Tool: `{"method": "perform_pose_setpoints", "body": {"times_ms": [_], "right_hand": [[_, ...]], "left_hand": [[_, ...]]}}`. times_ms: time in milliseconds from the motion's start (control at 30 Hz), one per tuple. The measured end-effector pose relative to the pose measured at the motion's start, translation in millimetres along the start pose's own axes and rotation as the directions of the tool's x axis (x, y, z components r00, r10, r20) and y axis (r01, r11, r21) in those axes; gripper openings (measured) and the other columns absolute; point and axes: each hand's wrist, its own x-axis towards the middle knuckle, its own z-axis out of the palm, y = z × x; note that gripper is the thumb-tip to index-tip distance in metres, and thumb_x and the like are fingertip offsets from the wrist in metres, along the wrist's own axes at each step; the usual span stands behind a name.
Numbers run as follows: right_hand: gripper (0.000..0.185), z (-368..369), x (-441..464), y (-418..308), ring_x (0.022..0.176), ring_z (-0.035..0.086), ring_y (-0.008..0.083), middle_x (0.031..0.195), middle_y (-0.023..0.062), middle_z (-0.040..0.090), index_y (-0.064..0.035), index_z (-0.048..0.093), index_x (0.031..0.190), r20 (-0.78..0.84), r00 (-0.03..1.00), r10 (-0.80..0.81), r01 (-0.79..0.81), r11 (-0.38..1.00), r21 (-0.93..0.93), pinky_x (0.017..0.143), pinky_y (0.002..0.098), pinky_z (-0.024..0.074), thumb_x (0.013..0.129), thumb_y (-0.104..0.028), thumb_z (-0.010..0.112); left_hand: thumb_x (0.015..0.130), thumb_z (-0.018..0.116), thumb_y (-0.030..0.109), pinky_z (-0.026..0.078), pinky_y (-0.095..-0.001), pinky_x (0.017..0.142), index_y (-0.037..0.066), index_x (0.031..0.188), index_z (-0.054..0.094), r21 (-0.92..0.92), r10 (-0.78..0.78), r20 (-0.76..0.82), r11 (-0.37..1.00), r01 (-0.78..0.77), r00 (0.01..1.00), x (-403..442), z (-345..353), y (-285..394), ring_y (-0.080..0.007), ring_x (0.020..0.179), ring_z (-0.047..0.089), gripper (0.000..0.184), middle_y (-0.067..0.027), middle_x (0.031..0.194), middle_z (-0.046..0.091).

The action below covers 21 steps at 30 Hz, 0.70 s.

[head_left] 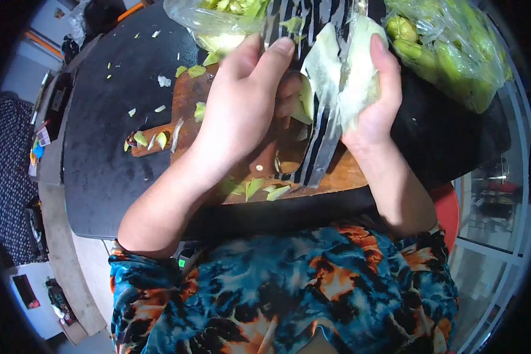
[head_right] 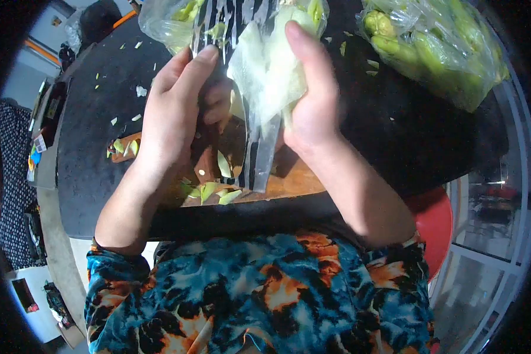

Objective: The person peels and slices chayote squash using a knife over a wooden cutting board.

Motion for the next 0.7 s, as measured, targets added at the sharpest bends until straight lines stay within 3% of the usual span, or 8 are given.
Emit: {"method": "perform_pose_setpoints", "body": {"times_ms": [200,267,333,367,400,467,567,700], "right_hand": [[0.054,-19,26,-6,0.103,0.057,0.0241,0.115,0.0142,0.056,-0.0021,0.047,0.123,0.059,0.992,0.11,-0.106,0.992,-0.069,0.09,0.0379,0.0448,0.088,-0.044,0.046],[0.048,-20,37,-1,0.099,0.056,0.0233,0.112,0.0126,0.055,-0.0029,0.045,0.122,-0.046,0.997,0.055,-0.061,0.988,-0.143,0.088,0.0372,0.0452,0.092,-0.041,0.047],[0.048,-19,46,-15,0.097,0.057,0.024,0.108,0.0124,0.057,-0.0027,0.046,0.12,-0.133,0.991,-0.001,-0.033,0.966,-0.255,0.086,0.0375,0.0464,0.092,-0.041,0.048],[0.048,-35,50,-27,0.095,0.058,0.0252,0.103,0.0123,0.058,-0.0025,0.048,0.118,0.07,0.992,0.108,-0.091,0.975,-0.204,0.084,0.0378,0.0468,0.092,-0.042,0.048],[0.041,-30,51,-30,0.094,0.058,0.0264,0.1,0.0134,0.059,-0.001,0.05,0.116,-0.022,0.997,0.07,-0.072,0.989,-0.129,0.084,0.0375,0.0473,0.087,-0.029,0.056],[0.055,-42,53,-41,0.104,0.057,0.0252,0.119,0.0192,0.054,-0.0001,0.046,0.123,0.08,0.984,0.16,-0.114,0.906,-0.408,0.091,0.0387,0.0443,0.089,-0.044,0.045],[0.057,-33,47,-36,0.104,0.057,0.026,0.121,0.0235,0.052,0.0019,0.045,0.123,0.107,0.982,0.155,-0.092,0.891,-0.445,0.09,0.0371,0.045,0.089,-0.044,0.045],[0.047,-33,46,-30,0.1,0.057,0.0234,0.112,0.0175,0.057,0.0024,0.048,0.119,0.041,0.999,-0.023,0.041,0.849,-0.527,0.088,0.0343,0.0453,0.086,-0.032,0.049]], "left_hand": [[0.093,0.048,0.025,0.034,-0.0215,0.041,0.01,0.088,0.045,0.033,-0.101,-0.046,0.994,0.103,0.994,18,-12,4,-0.0067,0.048,0.041,0.016,0.0022,0.064,0.045],[0.092,0.05,0.024,0.035,-0.021,0.042,0.009,0.091,0.047,0.072,-0.177,-0.077,0.981,0.182,0.981,27,-23,7,-0.0083,0.049,0.042,0.015,0.0003,0.066,0.047],[0.091,0.051,0.023,0.033,-0.0207,0.046,0.01,0.083,0.047,0.027,-0.066,-0.188,0.997,0.073,0.98,33,-37,6,-0.0067,0.051,0.04,0.016,0.0023,0.065,0.046],[0.091,0.051,0.022,0.033,-0.0199,0.046,0.009,0.082,0.048,0.033,-0.022,-0.254,0.999,0.031,0.967,35,-42,10,-0.0072,0.052,0.04,0.016,0.001,0.065,0.047],[0.091,0.051,0.022,0.033,-0.0197,0.045,0.009,0.084,0.048,0.071,0.001,-0.221,0.997,0.015,0.975,34,-52,12,-0.007,0.052,0.04,0.015,0.0001,0.065,0.047],[0.092,0.051,0.021,0.032,-0.0197,0.045,0.008,0.085,0.048,0.093,-0.059,-0.206,0.992,0.08,0.977,37,-63,19,-0.0068,0.052,0.04,0.015,0.0005,0.065,0.047],[0.092,0.051,0.021,0.033,-0.0216,0.045,0.008,0.086,0.048,0.138,-0.136,-0.134,0.978,0.154,0.982,34,-65,19,-0.007,0.051,0.04,0.015,0.0009,0.065,0.046],[0.092,0.05,0.023,0.037,-0.0239,0.049,0.007,0.087,0.048,0.157,-0.12,-0.073,0.979,0.131,0.99,34,-66,15,-0.008,0.052,0.042,0.016,0.0013,0.064,0.047]]}}
